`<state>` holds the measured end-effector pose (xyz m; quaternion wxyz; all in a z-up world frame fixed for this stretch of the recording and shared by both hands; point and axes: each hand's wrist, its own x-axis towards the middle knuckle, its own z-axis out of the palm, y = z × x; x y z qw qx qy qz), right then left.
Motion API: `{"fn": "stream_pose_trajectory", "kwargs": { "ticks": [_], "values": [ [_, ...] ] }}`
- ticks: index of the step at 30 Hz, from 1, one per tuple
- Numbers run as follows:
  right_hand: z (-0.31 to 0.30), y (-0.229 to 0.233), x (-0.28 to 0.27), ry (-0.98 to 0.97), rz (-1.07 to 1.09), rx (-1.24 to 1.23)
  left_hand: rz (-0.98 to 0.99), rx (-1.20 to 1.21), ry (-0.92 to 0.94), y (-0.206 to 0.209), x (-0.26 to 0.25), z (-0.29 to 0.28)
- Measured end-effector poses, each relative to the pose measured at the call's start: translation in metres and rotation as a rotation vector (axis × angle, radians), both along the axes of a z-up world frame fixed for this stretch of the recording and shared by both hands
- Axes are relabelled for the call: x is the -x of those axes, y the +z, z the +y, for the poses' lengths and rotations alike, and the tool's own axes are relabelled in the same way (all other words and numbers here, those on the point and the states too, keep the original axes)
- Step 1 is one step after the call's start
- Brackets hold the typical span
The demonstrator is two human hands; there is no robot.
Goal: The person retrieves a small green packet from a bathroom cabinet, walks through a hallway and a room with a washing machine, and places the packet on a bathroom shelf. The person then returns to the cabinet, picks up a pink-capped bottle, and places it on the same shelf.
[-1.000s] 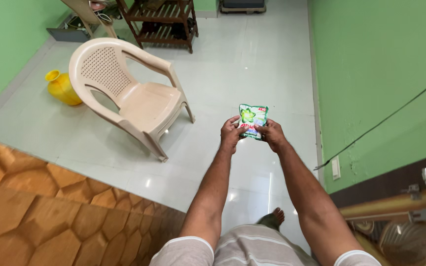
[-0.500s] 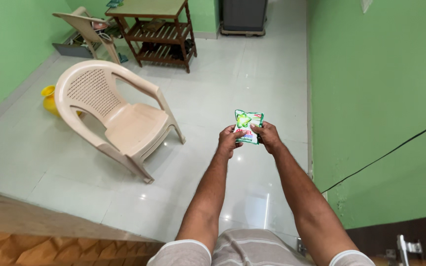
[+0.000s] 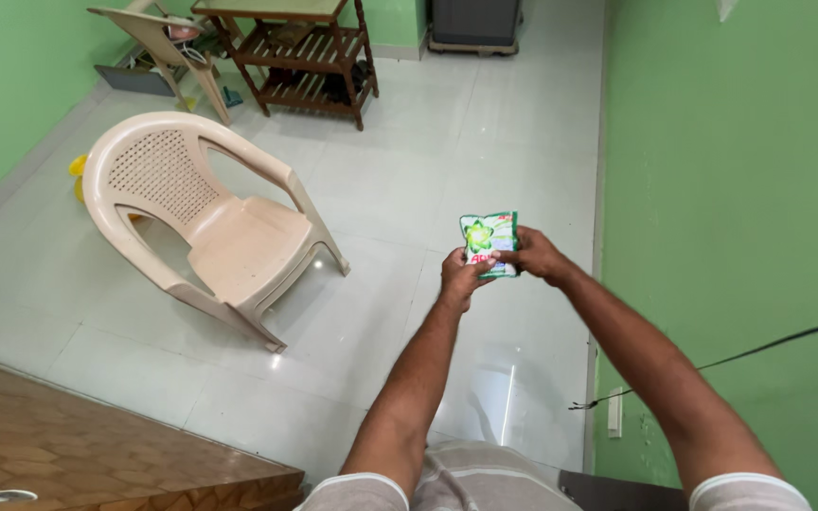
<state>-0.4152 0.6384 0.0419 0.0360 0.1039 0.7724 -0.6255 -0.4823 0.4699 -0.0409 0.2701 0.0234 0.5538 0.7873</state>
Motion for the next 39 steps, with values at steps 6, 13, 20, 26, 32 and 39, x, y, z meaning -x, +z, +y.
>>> {"fn": "stream_pose_trajectory", "kwargs": {
  "ticks": [6, 13, 20, 26, 32, 39],
  "values": [
    [0.009, -0.027, 0.043, -0.150, 0.071, 0.191, 0.025, 0.012, 0.043, 0.004, 0.040, 0.023],
    [-0.018, -0.055, 0.120, -0.613, 0.189, 0.489, 0.048, -0.023, 0.133, 0.018, 0.112, 0.042],
    [-0.018, -0.047, 0.206, -0.671, 0.327, 0.535, 0.065, -0.024, 0.016, 0.027, 0.196, 0.039],
    [-0.027, -0.042, 0.241, -0.677, 0.235, 0.500, 0.070, 0.028, -0.073, 0.016, 0.241, 0.024],
    [-0.013, -0.043, 0.268, -0.727, 0.205, 0.418, -0.102, 0.023, -0.027, 0.025, 0.264, 0.038],
    [0.036, -0.050, 0.309, -0.658, 0.210, 0.444, 0.026, 0.094, 0.014, 0.025, 0.303, 0.083]
  ]
}}
